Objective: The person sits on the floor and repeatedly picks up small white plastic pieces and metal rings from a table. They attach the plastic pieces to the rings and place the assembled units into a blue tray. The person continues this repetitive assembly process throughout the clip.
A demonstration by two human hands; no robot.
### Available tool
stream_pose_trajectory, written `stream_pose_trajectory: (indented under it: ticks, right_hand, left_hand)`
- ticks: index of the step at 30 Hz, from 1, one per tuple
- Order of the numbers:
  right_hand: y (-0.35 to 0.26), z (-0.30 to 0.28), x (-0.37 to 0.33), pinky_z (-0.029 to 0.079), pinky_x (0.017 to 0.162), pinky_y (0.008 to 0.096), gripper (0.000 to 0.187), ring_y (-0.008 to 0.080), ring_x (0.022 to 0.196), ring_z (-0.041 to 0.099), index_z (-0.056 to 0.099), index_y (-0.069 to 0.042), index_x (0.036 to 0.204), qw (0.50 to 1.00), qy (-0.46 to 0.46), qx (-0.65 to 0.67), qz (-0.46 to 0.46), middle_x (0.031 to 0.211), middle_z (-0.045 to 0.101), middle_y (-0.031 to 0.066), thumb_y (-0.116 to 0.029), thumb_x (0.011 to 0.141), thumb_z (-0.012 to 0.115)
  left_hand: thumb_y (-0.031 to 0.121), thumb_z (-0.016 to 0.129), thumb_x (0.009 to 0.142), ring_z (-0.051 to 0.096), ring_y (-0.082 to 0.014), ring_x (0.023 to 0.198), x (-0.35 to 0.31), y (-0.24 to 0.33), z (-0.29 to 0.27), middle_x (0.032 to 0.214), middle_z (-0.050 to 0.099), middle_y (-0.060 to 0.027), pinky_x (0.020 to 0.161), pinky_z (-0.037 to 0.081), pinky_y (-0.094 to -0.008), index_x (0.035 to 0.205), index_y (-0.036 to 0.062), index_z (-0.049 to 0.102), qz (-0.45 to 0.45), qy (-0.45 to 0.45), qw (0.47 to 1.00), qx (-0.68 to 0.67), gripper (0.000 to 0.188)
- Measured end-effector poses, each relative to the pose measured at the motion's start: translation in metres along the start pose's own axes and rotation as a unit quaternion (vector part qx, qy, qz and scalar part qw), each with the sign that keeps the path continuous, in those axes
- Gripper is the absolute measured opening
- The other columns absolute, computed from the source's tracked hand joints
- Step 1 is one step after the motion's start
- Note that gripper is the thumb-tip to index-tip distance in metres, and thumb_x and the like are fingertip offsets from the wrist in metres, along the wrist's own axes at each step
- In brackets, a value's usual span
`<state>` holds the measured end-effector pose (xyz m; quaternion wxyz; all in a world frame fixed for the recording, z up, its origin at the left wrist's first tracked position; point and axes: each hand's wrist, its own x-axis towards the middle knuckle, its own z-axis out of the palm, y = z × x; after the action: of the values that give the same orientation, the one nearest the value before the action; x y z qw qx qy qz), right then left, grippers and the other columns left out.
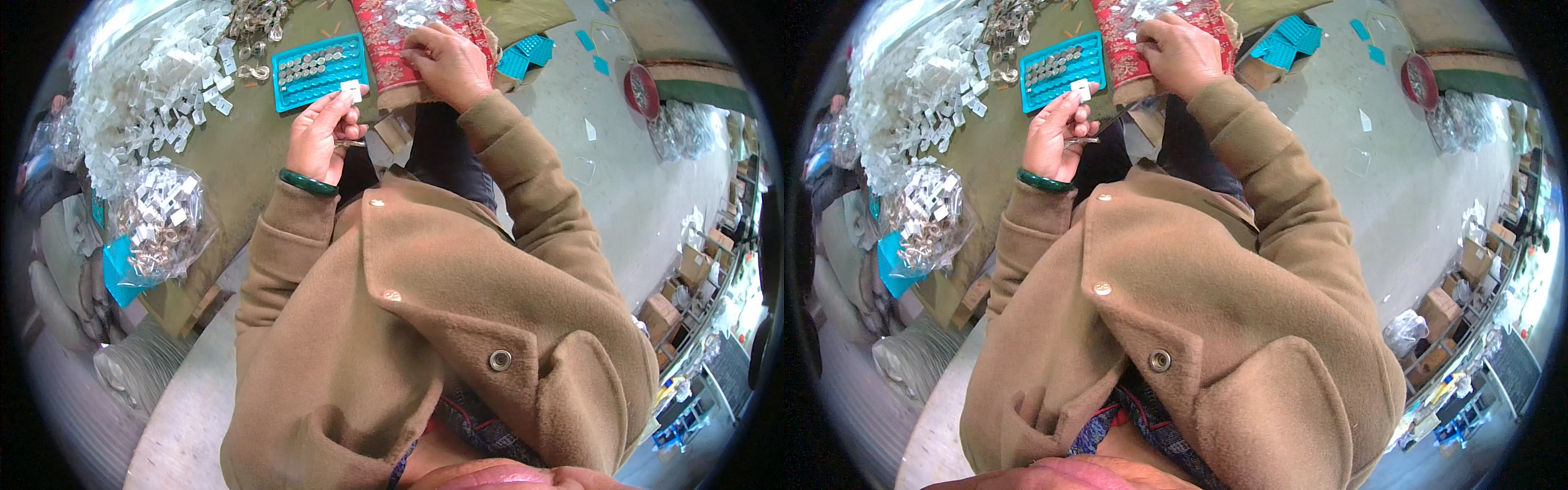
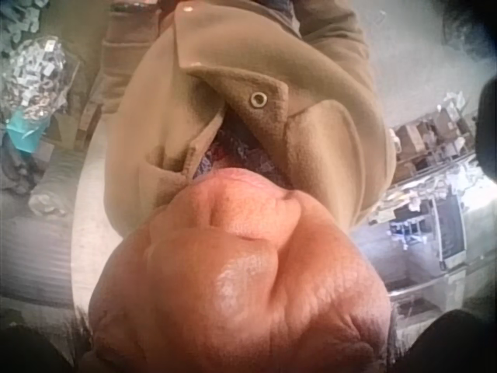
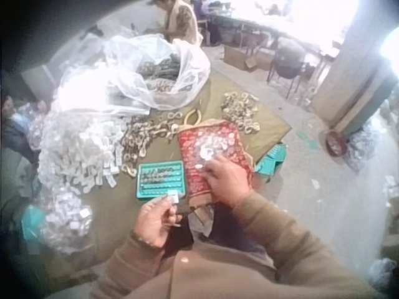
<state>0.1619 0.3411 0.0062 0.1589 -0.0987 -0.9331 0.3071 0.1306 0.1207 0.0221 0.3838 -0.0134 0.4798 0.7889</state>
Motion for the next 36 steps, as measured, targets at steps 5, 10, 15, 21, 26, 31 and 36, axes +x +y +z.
stream_pose_trajectory:
  ticks: [5, 10, 15, 21, 26, 31, 36]
  right_hand:
    - [-0.005, -0.009, 0.001, 0.042, 0.056, 0.0205, 0.013, 0.0059, 0.061, 0.051, 0.066, -0.002, 0.091, 0.931, -0.017, 0.346, 0.112, 0.073, 0.060, -0.0016, -0.015, 0.088, 0.066]
    - [-0.031, -0.014, -0.009, 0.045, 0.059, 0.0175, 0.011, 0.0025, 0.063, 0.052, 0.062, -0.006, 0.094, 0.789, -0.119, 0.586, 0.143, 0.076, 0.058, -0.0040, -0.017, 0.091, 0.063]
    - [-0.059, 0.004, -0.019, 0.047, 0.061, 0.0198, 0.012, 0.0052, 0.069, 0.056, 0.063, -0.003, 0.095, 0.804, -0.104, 0.576, 0.104, 0.080, 0.061, -0.0022, -0.014, 0.090, 0.065]
    - [-0.076, 0.013, -0.023, 0.051, 0.073, 0.0251, 0.008, 0.0117, 0.082, 0.062, 0.059, 0.001, 0.095, 0.924, -0.008, 0.372, -0.089, 0.088, 0.066, 0.0063, -0.006, 0.090, 0.059]
    - [-0.085, 0.020, -0.025, 0.050, 0.073, 0.0272, 0.006, 0.0134, 0.079, 0.061, 0.056, 0.001, 0.091, 0.918, -0.002, 0.390, -0.068, 0.086, 0.065, 0.0081, -0.005, 0.091, 0.056]
    - [-0.085, 0.016, -0.023, 0.048, 0.065, 0.0292, 0.008, 0.0159, 0.069, 0.057, 0.055, 0.000, 0.089, 0.938, -0.077, 0.328, -0.081, 0.078, 0.062, 0.0102, -0.007, 0.090, 0.057]
    - [-0.092, 0.017, -0.017, 0.047, 0.062, 0.0293, 0.007, 0.0174, 0.066, 0.057, 0.057, 0.000, 0.088, 0.948, -0.106, 0.286, -0.087, 0.072, 0.058, 0.0120, -0.006, 0.086, 0.060]
  left_hand:
    - [0.025, 0.052, 0.097, 0.049, -0.0041, 0.064, 0.000, 0.004, 0.001, 0.088, 0.064, -0.0019, 0.065, 0.050, -0.0256, 0.122, -0.0021, 0.055, -0.061, -0.006, 0.996, -0.061, 0.037]
    - [0.026, 0.051, 0.098, 0.047, -0.0030, 0.060, -0.005, 0.009, 0.007, 0.091, 0.066, -0.0036, 0.065, 0.051, -0.0271, 0.119, 0.0007, 0.056, -0.055, -0.034, 0.989, -0.129, 0.034]
    - [0.023, 0.056, 0.096, 0.043, -0.0028, 0.060, -0.017, 0.012, 0.007, 0.096, 0.066, -0.0064, 0.060, 0.047, -0.0268, 0.110, 0.0057, 0.060, -0.034, -0.071, 0.978, -0.192, 0.023]
    - [0.030, 0.059, 0.094, 0.060, -0.0224, 0.092, -0.020, 0.011, -0.004, 0.100, 0.064, -0.0090, 0.081, 0.052, -0.0420, 0.114, 0.0068, 0.057, -0.044, -0.129, 0.964, -0.230, 0.031]
    - [0.031, 0.057, 0.095, 0.061, -0.0173, 0.081, -0.020, 0.007, -0.012, 0.096, 0.064, -0.0065, 0.076, 0.053, -0.0393, 0.113, 0.0063, 0.057, -0.053, -0.163, 0.945, -0.278, 0.030]
    - [0.026, 0.057, 0.095, 0.047, 0.0002, 0.053, -0.027, 0.010, -0.012, 0.086, 0.063, -0.0024, 0.056, 0.046, -0.0191, 0.100, 0.0074, 0.058, -0.074, -0.045, 0.961, -0.263, 0.020]
    - [0.027, 0.058, 0.095, 0.048, -0.0015, 0.053, -0.031, 0.015, -0.007, 0.084, 0.064, -0.0029, 0.055, 0.047, -0.0187, 0.100, 0.0058, 0.060, 0.002, 0.023, 0.995, -0.101, 0.022]
